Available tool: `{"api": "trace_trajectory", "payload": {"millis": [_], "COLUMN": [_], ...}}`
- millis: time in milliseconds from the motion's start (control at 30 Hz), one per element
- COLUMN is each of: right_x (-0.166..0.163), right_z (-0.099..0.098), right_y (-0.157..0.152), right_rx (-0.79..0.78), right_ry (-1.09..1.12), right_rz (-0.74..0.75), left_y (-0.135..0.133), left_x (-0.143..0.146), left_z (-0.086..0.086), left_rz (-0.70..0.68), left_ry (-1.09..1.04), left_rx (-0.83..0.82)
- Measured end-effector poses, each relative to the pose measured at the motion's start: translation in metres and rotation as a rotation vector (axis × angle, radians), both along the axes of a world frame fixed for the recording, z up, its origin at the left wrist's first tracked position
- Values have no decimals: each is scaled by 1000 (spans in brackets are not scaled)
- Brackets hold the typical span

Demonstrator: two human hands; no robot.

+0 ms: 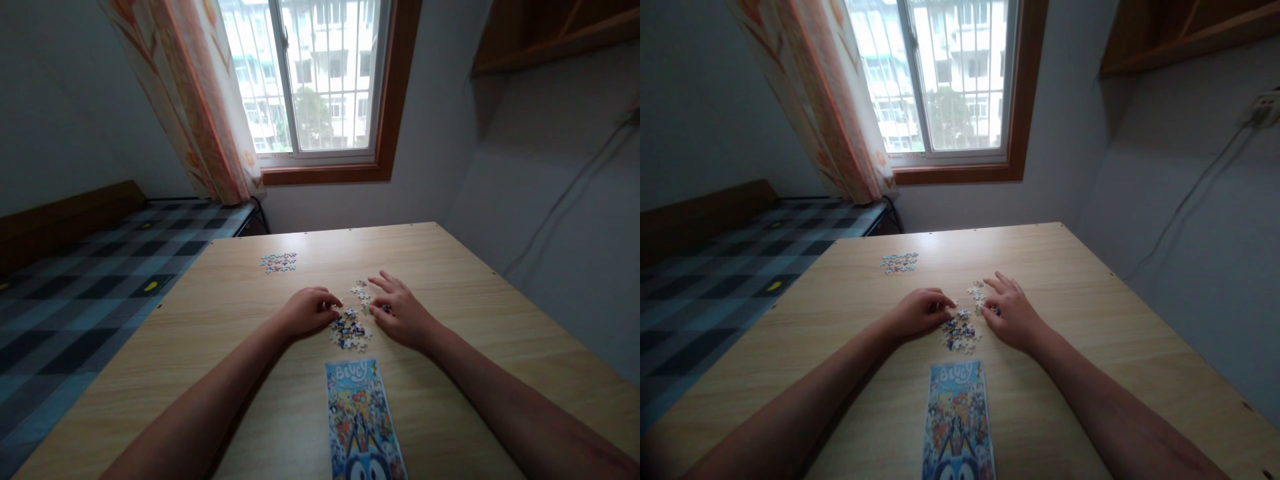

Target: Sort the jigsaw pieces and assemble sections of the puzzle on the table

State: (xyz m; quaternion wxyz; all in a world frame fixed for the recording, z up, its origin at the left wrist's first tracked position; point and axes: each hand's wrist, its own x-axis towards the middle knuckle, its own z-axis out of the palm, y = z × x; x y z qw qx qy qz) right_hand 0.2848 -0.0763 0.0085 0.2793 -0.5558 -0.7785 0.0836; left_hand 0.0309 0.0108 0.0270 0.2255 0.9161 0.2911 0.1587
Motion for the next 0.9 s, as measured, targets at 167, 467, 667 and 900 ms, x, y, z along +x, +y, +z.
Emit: {"api": "trace_trajectory", "payload": {"millis": [167,467,667,900], "right_x": [3,8,-8,-10], "right_z": [6,8,5,5], "right_y": [-5,-4,-7,-7], "right_rx": [-59,43,91,64], "right_ry": [-55,-86,-114,-131], "right_rz": [43,40,123,136], "left_y": [-1,-6,-18,-13], "left_x": [0,3,9,9], "left_z": [2,5,7,3], "left_rz": [10,9,-50,-40], "left_ry": [-6,-59,-19,75], "left_rx": [0,6,95,172]}}
